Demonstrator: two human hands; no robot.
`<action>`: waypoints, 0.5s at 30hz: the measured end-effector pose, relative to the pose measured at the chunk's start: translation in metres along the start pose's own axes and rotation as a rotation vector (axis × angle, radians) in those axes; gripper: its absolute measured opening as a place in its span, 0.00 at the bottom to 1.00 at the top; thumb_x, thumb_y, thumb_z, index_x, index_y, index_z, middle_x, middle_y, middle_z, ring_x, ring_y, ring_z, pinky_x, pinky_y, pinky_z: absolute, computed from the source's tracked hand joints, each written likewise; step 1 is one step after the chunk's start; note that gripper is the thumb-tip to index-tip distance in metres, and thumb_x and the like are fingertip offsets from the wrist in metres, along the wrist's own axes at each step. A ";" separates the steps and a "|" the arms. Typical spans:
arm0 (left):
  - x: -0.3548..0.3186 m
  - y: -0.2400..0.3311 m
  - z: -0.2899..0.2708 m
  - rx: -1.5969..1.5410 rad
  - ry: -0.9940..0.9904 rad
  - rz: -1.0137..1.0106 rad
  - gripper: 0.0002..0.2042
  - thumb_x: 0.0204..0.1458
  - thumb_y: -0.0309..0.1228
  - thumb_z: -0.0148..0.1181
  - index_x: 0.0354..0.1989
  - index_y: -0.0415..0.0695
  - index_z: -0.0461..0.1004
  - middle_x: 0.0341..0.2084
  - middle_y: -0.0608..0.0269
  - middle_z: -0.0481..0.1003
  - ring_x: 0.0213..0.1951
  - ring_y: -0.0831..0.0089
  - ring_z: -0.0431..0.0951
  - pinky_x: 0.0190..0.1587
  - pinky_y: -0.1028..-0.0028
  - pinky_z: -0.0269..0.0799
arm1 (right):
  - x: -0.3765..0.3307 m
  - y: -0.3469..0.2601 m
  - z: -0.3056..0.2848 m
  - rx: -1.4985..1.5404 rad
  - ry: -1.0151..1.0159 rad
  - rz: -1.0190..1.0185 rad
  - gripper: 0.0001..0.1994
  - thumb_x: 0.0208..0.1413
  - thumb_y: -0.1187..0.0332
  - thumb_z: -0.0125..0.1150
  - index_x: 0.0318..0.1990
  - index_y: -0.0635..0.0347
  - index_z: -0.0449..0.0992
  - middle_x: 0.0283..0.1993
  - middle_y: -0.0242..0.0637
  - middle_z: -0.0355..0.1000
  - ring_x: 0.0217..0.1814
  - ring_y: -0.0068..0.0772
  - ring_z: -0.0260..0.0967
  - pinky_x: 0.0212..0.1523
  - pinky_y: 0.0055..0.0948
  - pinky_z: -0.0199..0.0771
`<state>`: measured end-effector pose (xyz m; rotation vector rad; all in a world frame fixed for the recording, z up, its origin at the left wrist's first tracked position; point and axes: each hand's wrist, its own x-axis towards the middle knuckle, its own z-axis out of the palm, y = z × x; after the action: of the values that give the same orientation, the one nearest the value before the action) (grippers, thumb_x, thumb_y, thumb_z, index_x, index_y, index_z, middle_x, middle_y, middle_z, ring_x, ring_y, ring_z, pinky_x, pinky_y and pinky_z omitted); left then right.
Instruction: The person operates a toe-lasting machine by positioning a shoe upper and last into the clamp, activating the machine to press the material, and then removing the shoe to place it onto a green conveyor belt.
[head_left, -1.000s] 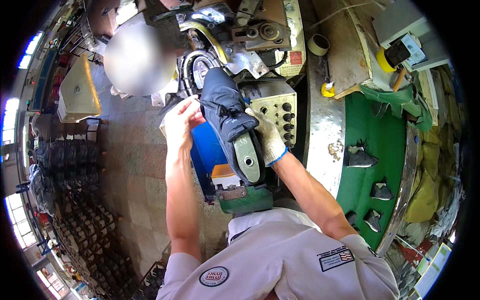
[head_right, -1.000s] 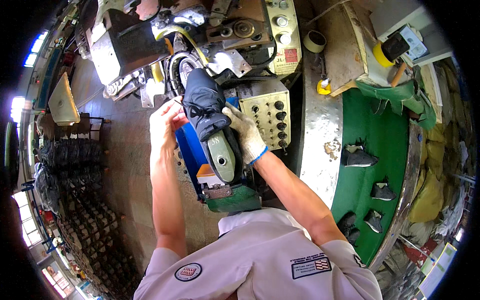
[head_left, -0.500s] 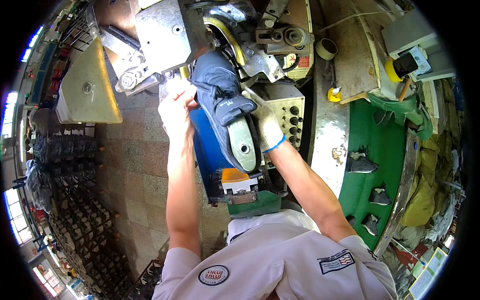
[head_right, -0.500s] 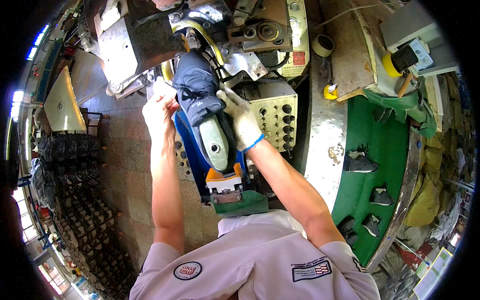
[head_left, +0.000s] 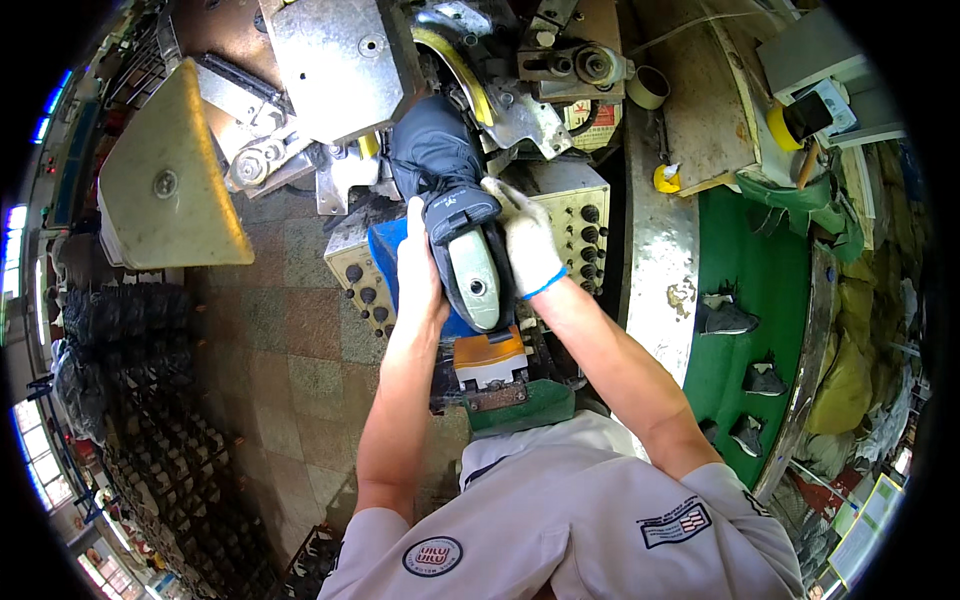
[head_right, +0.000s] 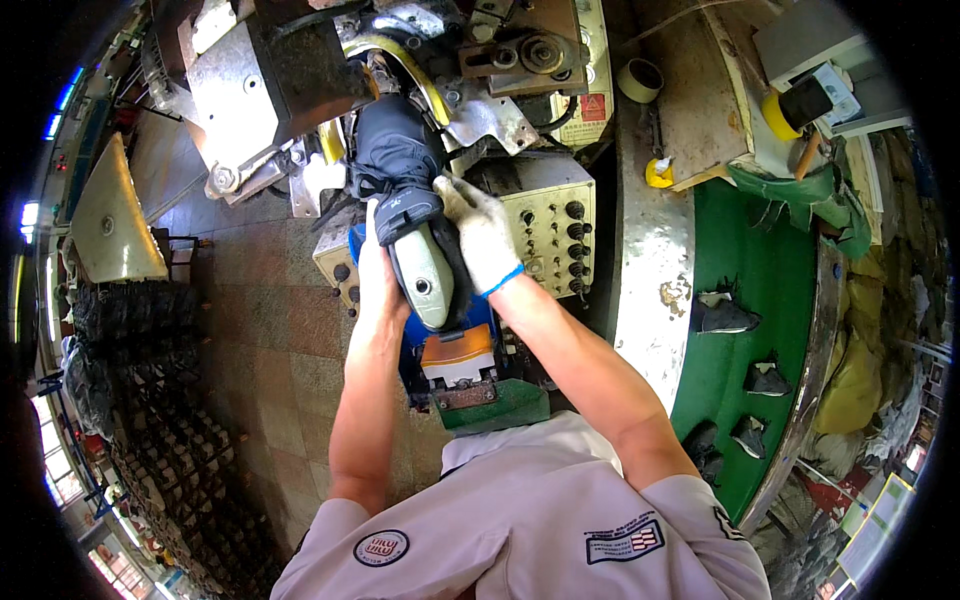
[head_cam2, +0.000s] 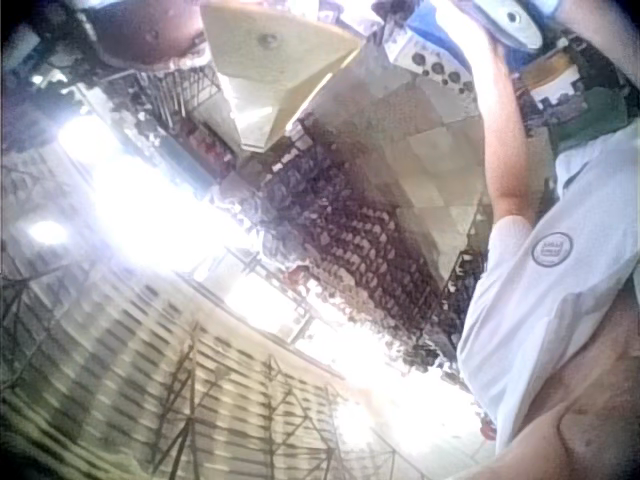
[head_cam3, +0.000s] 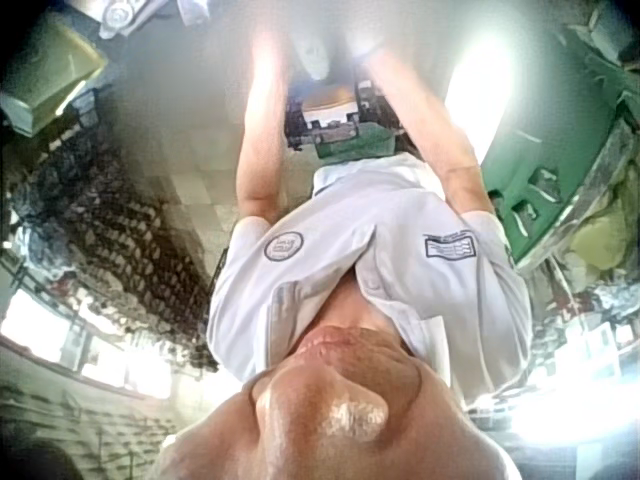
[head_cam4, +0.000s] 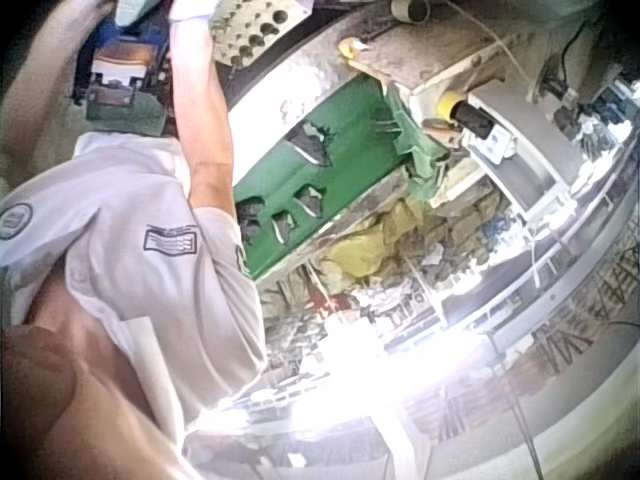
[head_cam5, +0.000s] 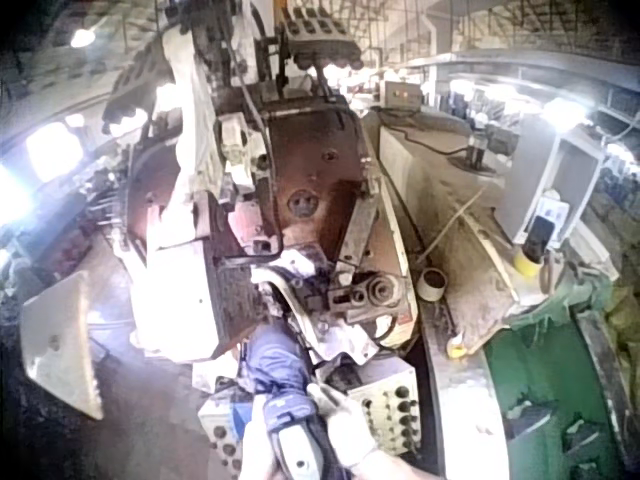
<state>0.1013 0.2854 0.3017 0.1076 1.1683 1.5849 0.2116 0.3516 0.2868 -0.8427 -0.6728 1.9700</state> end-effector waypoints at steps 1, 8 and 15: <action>0.004 0.004 -0.003 0.010 0.001 -0.017 0.26 0.68 0.53 0.43 0.47 0.41 0.79 0.38 0.62 0.81 0.38 0.73 0.80 0.46 0.70 0.75 | -0.001 0.009 0.002 0.044 0.011 -0.008 0.20 0.63 0.62 0.64 0.57 0.66 0.76 0.47 0.30 0.77 0.46 0.19 0.71 0.49 0.21 0.72; 0.003 0.018 -0.003 0.036 0.013 -0.032 0.26 0.68 0.52 0.43 0.47 0.42 0.79 0.39 0.62 0.81 0.38 0.73 0.80 0.46 0.71 0.75 | 0.000 0.016 0.011 0.040 0.090 0.026 0.22 0.63 0.58 0.64 0.55 0.68 0.77 0.43 0.31 0.77 0.42 0.18 0.70 0.45 0.20 0.72; 0.005 0.016 -0.002 0.129 0.024 -0.025 0.27 0.68 0.54 0.43 0.46 0.42 0.79 0.38 0.63 0.80 0.37 0.74 0.80 0.45 0.72 0.75 | -0.001 0.006 0.012 0.033 0.108 0.059 0.19 0.62 0.57 0.64 0.51 0.66 0.79 0.39 0.30 0.77 0.38 0.18 0.70 0.41 0.20 0.72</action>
<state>0.0873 0.2897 0.3097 0.1584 1.2861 1.4924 0.1997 0.3466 0.2900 -0.9507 -0.5572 1.9668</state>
